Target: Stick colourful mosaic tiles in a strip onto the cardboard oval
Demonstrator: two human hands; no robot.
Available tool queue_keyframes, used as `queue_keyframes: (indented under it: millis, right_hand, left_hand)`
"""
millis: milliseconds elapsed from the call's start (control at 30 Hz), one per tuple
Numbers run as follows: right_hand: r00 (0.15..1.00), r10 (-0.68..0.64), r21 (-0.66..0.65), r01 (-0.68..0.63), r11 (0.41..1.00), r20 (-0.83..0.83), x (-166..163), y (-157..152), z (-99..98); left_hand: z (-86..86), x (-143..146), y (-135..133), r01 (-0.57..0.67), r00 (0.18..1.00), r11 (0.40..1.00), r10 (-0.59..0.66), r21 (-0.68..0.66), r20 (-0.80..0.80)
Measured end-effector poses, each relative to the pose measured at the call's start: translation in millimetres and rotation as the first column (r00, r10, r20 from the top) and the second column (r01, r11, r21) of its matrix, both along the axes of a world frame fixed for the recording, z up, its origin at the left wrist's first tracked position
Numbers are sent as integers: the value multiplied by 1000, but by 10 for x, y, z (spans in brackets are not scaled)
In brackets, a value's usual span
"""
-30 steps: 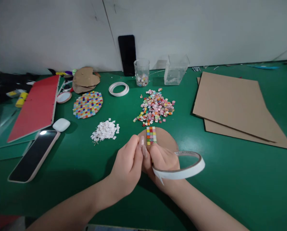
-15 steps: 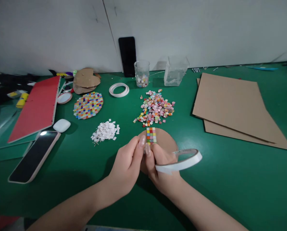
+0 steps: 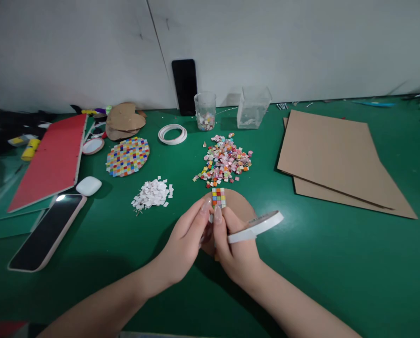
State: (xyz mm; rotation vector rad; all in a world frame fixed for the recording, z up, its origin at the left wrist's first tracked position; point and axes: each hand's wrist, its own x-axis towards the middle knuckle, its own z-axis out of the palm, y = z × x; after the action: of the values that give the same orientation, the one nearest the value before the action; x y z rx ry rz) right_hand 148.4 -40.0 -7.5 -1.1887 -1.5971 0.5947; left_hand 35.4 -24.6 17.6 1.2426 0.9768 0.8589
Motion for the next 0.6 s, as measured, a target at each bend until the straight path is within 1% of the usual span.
queue_keyframes:
  millis: [167, 300, 500, 533, 600]
  right_hand:
    - [995, 20, -43, -24, 999, -94, -3, 4, 16]
    - [992, 16, -74, -26, 997, -123, 13, 3, 12]
    - [992, -12, -116, -3, 993, -126, 25, -7, -36]
    - [993, -26, -121, 12, 993, -113, 27, -6, -42]
    - [996, -41, -120, 31, 992, -79, 31, 1, -41]
  left_hand:
    - [-29, 10, 11, 25, 996, 995, -16, -97, 85]
    - [-32, 0, 13, 49, 997, 991, -41, -128, 67]
    - [25, -74, 55, 12, 1000, 997, -12, -73, 0]
    - [38, -93, 72, 1, 999, 999, -2, -43, -33]
    - [57, -126, 106, 7, 990, 998, 3, 69, -144]
